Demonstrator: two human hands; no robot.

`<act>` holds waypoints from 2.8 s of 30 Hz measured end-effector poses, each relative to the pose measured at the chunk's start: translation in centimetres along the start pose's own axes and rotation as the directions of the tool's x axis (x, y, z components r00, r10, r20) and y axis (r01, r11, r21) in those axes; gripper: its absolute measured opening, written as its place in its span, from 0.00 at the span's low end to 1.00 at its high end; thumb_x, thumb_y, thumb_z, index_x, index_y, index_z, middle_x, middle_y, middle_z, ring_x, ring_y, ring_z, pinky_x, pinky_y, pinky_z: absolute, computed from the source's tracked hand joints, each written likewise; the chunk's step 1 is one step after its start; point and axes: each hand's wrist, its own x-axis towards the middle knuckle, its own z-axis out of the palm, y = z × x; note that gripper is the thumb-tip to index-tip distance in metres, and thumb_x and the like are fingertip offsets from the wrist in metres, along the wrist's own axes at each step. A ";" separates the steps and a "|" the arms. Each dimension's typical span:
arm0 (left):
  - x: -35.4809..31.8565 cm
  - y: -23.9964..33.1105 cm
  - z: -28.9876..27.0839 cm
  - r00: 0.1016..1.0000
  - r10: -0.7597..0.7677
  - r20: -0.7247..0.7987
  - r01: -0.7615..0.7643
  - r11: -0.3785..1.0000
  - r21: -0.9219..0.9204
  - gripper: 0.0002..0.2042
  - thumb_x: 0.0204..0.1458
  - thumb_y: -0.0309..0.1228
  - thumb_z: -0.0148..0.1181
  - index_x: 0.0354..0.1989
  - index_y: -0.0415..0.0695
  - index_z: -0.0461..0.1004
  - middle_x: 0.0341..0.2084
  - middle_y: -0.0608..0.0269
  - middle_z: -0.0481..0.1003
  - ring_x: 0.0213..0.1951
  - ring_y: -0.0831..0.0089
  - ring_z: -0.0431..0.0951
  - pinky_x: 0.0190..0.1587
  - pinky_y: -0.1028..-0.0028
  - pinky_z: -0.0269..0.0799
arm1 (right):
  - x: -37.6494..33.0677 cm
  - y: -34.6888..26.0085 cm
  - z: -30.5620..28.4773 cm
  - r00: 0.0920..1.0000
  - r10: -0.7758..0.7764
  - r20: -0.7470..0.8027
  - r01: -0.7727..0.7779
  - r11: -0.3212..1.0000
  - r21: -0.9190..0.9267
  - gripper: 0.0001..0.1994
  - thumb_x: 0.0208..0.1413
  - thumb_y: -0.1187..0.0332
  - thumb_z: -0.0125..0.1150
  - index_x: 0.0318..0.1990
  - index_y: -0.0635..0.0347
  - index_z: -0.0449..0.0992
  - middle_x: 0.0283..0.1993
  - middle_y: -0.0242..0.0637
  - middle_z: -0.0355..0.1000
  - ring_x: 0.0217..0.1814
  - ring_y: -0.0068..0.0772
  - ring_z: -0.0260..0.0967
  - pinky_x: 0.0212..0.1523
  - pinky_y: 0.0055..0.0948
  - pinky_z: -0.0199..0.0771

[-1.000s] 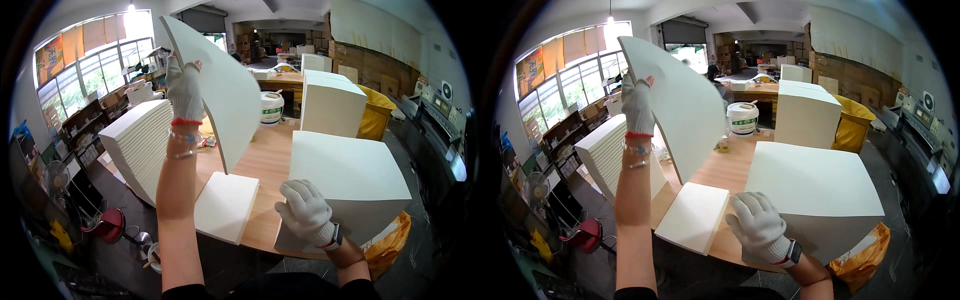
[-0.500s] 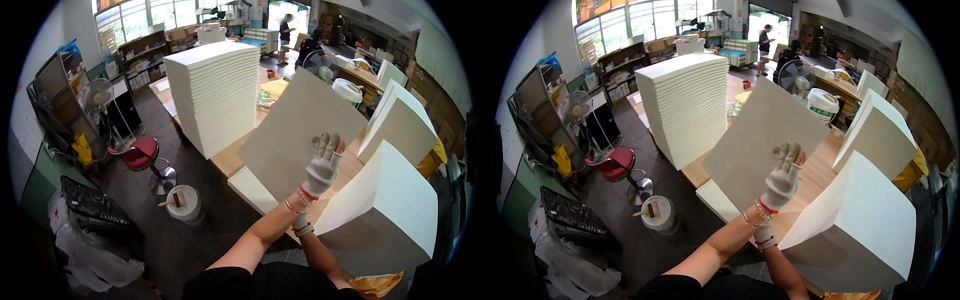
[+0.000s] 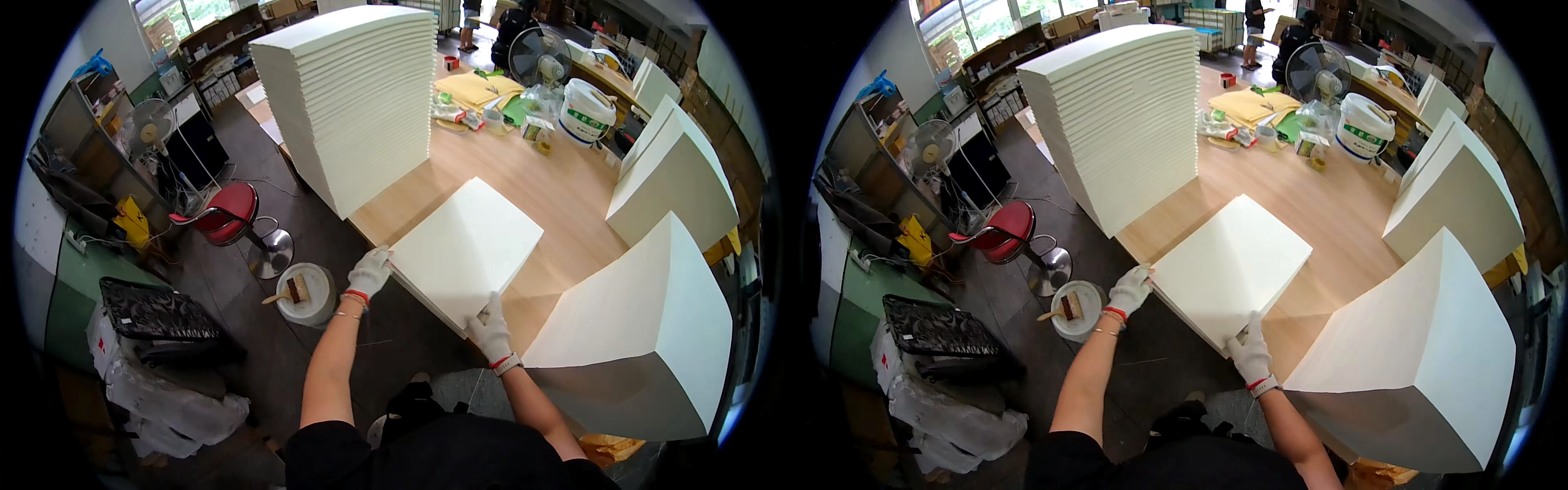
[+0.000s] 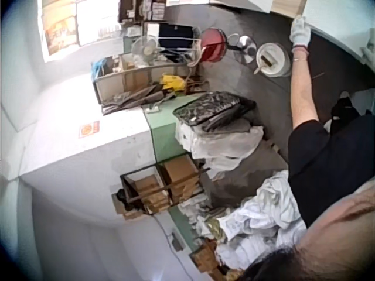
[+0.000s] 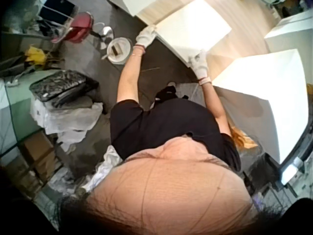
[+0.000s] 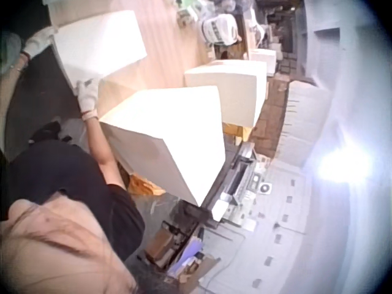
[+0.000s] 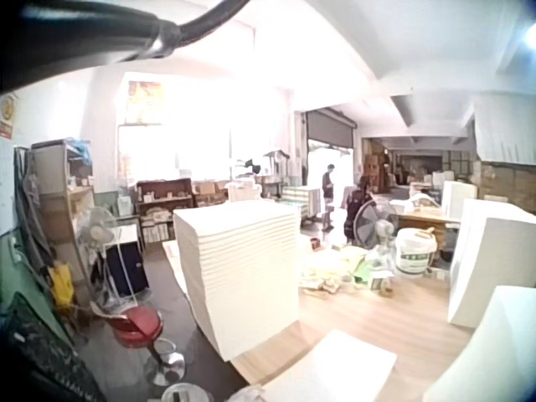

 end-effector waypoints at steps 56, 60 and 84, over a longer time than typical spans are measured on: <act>-9.7 65.3 -7.2 -0.216 0.888 0.407 -0.962 -0.122 -0.244 0.13 0.50 0.32 0.64 0.44 0.43 0.75 0.43 0.59 0.77 0.45 0.58 0.78 0.45 0.64 0.76 | -29.6 -12.2 -40.9 0.316 -0.543 -0.778 -0.179 0.771 -0.611 0.16 0.61 0.58 0.58 0.29 0.62 0.73 0.25 0.39 0.68 0.29 0.36 0.69 0.34 0.36 0.68; -10.7 67.9 -4.0 -0.122 0.838 0.531 -0.969 0.016 -0.248 0.08 0.51 0.32 0.58 0.36 0.43 0.73 0.37 0.59 0.76 0.41 0.56 0.77 0.39 0.62 0.74 | -28.6 -14.4 -42.8 0.284 -0.658 -0.697 -0.058 0.714 -0.698 0.18 0.60 0.58 0.59 0.24 0.62 0.70 0.22 0.42 0.65 0.27 0.41 0.65 0.32 0.40 0.65; -8.9 66.4 -1.8 -0.050 0.941 0.334 -0.784 0.171 -0.597 0.16 0.46 0.31 0.73 0.35 0.40 0.70 0.39 0.57 0.77 0.40 0.68 0.75 0.46 0.71 0.72 | -25.2 -13.3 -43.7 0.055 -0.922 -0.383 -0.047 0.381 -0.923 0.15 0.45 0.76 0.63 0.42 0.69 0.73 0.22 0.34 0.57 0.22 0.28 0.59 0.23 0.29 0.60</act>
